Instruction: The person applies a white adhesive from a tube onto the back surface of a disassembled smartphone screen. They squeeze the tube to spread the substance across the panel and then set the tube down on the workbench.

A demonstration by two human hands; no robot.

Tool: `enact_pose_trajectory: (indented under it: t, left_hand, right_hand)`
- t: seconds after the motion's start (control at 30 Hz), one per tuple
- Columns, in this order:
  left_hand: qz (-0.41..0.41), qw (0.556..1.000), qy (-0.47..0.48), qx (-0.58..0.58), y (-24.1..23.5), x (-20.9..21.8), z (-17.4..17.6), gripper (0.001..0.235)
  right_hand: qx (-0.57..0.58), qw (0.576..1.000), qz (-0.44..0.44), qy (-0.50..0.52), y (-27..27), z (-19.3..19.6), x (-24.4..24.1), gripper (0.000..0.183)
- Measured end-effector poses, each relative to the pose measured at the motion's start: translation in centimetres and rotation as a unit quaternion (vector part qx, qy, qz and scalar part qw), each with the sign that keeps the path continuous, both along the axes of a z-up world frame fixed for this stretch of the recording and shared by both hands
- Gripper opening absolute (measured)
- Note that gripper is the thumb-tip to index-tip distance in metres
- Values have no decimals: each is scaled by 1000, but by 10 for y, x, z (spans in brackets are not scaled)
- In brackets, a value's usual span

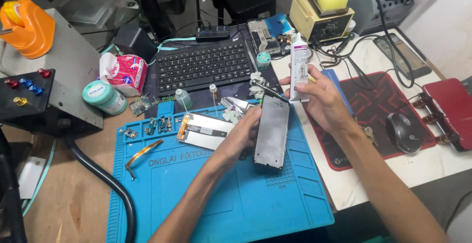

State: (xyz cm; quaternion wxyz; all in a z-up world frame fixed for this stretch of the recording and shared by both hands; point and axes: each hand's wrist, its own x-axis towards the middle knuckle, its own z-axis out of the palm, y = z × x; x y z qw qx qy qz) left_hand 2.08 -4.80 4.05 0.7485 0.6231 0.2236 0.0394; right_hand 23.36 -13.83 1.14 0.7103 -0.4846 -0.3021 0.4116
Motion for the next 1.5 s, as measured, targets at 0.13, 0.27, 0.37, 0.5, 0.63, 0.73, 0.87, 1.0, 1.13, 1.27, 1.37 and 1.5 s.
enact_pose_trajectory:
  t: [0.13, 0.27, 0.37, 0.5, 0.63, 0.73, 0.87, 1.0, 1.13, 1.27, 1.37, 1.5]
  left_hand:
    - [8, 999, 13, 36, 8, 4, -17, 81]
    - [26, 987, 26, 156, 17, 6, -42, 69]
    - [47, 970, 15, 236, 12, -1, -32, 59]
    - [92, 940, -27, 328, 20, 3, -29, 45]
    - [97, 958, -79, 258, 11, -1, -8, 54]
    - [90, 964, -96, 230, 12, 1, -18, 58]
    - [106, 974, -114, 164, 21, 5, -31, 49]
    - [170, 967, -118, 148, 34, -5, -18, 42]
    - [191, 959, -109, 176, 49, -5, -31, 41]
    - [206, 962, -111, 141, 47, -4, -31, 34]
    - [204, 965, -121, 117, 47, -3, -37, 27]
    - [199, 969, -126, 71, 42, -9, -24, 22]
  right_hand:
    - [12, 1000, 18, -8, -1, -1, -4, 55]
    - [-9, 999, 10, -31, 1, 1, -12, 43]
    - [-31, 998, -4, -53, -1, 11, -29, 36]
    - [-49, 990, 14, -131, -3, 21, -37, 34]
    - [-57, 980, 39, -185, 1, 12, -43, 40]
    - [-43, 976, 65, -202, 6, -14, -36, 54]
    - [-59, 959, 73, -269, 5, 16, -45, 42]
    - [-68, 886, -36, -457, 16, 22, -25, 24]
    - [-112, 823, -29, -556, 29, 25, -24, 23]
    - [-223, 672, 12, -706, 48, 5, -15, 29]
    - [-247, 613, 26, -750, 56, -6, -14, 23]
    - [-235, 592, 5, -771, 61, -24, -8, 13]
